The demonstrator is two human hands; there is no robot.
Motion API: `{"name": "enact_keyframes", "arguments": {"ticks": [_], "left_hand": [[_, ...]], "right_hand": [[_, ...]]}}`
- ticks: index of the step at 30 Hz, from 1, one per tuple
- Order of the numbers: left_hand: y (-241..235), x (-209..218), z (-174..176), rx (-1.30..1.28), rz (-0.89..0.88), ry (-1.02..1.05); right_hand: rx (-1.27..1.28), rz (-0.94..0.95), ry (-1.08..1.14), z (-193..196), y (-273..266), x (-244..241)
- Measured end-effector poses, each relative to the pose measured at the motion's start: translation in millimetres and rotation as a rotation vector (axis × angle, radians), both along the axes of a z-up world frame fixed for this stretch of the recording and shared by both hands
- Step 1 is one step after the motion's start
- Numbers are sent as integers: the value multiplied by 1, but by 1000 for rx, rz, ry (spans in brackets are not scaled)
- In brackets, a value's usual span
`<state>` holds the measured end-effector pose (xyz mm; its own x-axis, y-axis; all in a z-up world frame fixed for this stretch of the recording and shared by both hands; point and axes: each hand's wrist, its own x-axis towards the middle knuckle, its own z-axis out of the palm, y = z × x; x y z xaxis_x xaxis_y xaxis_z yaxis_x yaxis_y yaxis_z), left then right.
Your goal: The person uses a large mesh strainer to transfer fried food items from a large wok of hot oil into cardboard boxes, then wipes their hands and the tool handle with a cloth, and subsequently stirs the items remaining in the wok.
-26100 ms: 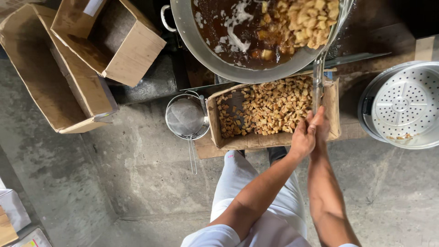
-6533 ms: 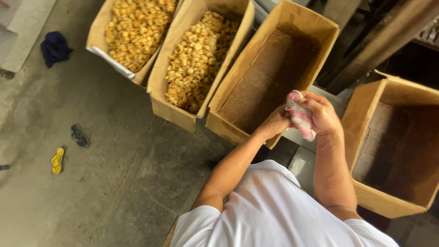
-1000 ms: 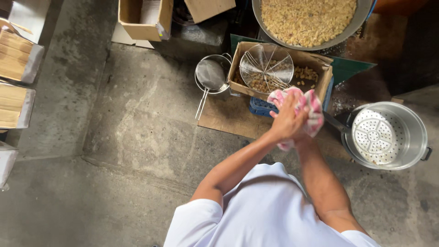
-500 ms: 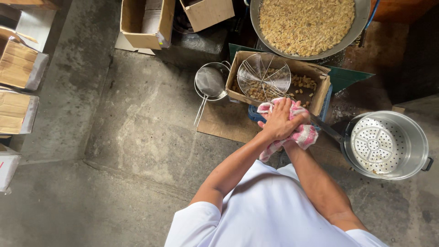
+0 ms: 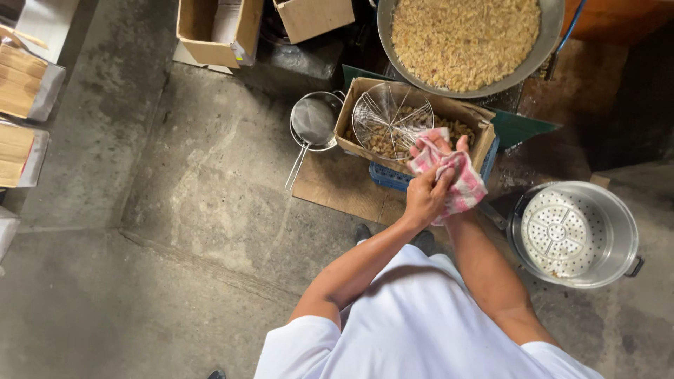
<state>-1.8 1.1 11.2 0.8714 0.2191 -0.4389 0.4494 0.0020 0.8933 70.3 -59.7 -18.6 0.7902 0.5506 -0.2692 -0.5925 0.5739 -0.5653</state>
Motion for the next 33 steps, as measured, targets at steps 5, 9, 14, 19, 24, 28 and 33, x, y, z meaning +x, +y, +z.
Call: {"name": "enact_keyframes", "arguments": {"ticks": [5,9,14,19,24,28,33], "left_hand": [[-2,18,-44,429,-112,-453],[37,52,-84,373,-48,-346],[58,55,-100,431,190,-476],[35,30,-67,593,8,-647],[8,-7,-24,314,30,-555],[23,-3,-22,621,-86,-481],[17,13,-21,576,66,-559]], "right_hand": [[90,2,-237,-7,-3,-8],[-76,33,-94,-37,9,-10],[238,92,-35,-73,31,-7],[870,526,-19,-46,25,26],[136,139,-313,20,7,-8],[-33,157,99,13,24,2],[165,218,164,-2,25,13]]}}
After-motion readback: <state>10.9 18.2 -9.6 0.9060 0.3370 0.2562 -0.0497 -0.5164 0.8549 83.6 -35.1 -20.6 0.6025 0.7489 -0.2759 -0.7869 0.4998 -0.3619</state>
